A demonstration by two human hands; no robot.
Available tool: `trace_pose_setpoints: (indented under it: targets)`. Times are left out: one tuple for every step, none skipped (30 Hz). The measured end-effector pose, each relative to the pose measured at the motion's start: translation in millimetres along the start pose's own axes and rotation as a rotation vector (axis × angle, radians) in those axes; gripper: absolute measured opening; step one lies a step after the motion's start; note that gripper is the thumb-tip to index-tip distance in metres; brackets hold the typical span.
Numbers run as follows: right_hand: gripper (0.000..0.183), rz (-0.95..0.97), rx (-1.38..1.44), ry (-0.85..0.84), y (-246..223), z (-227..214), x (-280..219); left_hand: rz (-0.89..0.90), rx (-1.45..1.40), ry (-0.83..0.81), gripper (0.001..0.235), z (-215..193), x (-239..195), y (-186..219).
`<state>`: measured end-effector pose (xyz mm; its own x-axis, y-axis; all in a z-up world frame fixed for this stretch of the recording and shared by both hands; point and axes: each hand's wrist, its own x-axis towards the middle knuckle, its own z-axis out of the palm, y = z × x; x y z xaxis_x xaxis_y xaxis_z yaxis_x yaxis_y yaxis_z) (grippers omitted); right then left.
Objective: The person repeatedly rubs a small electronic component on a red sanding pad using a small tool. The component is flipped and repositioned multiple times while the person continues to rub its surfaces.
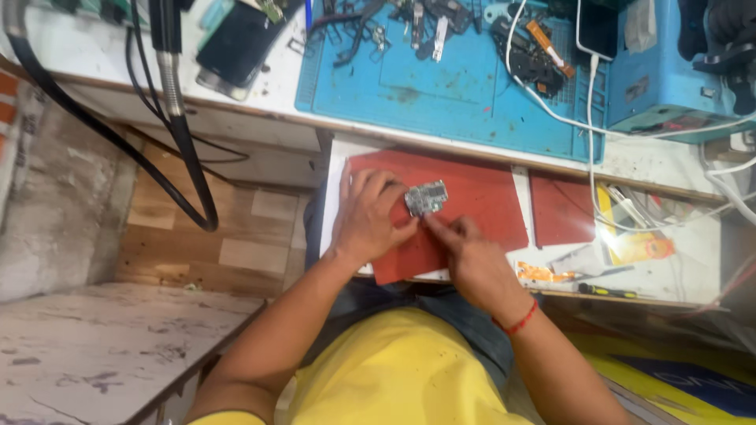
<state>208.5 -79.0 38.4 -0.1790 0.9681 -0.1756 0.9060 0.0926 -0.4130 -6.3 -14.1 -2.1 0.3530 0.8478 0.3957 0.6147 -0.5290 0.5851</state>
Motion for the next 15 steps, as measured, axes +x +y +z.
trace_pose_setpoints:
  targets:
    - [0.060,-0.020,-0.009,-0.036,3,0,4,0.006,-0.004,-0.003,0.049,0,6,-2]
    - [0.061,0.022,-0.016,0.032,5,0,10,0.013,-0.007,-0.005,0.051,0,12,-4]
    - [0.061,0.067,-0.027,0.084,7,-1,8,0.010,-0.003,-0.010,0.050,1,12,0]
    - [0.061,0.112,-0.038,0.135,7,-3,8,0.006,0.001,-0.014,0.050,1,12,2]
    - [0.063,0.061,-0.035,0.085,6,-6,8,-0.005,0.008,-0.018,0.049,-1,12,4]
    - [0.064,0.009,-0.032,0.035,6,-10,9,-0.012,0.000,-0.018,0.050,-2,14,8]
    - [0.066,-0.039,-0.015,-0.008,2,-12,12,-0.012,0.000,-0.026,0.051,-7,17,7]
    - [0.066,-0.114,-0.092,0.053,2,-14,20,-0.013,0.001,-0.035,0.052,-9,24,5]
    - [0.066,-0.158,-0.151,0.077,1,-11,14,0.001,0.017,-0.057,0.056,-8,20,6]
    - [0.062,-0.040,-0.113,0.102,4,-7,16,0.017,0.031,-0.079,0.061,-5,20,3]
    - [0.059,0.088,-0.088,0.117,8,-2,9,-0.017,-0.032,-0.098,0.055,1,12,1]
    - [0.061,0.040,-0.056,0.071,8,6,-6,-0.055,-0.094,-0.116,0.049,4,0,1]
    - [0.064,-0.040,-0.039,0.068,13,6,-1,-0.044,-0.093,-0.102,0.049,6,1,-2]
    - [0.067,-0.121,-0.020,0.066,14,5,0,-0.033,-0.092,-0.089,0.049,7,3,-4]
    - [0.066,-0.081,-0.011,0.091,16,3,4,-0.006,-0.087,-0.063,0.049,7,9,-7]
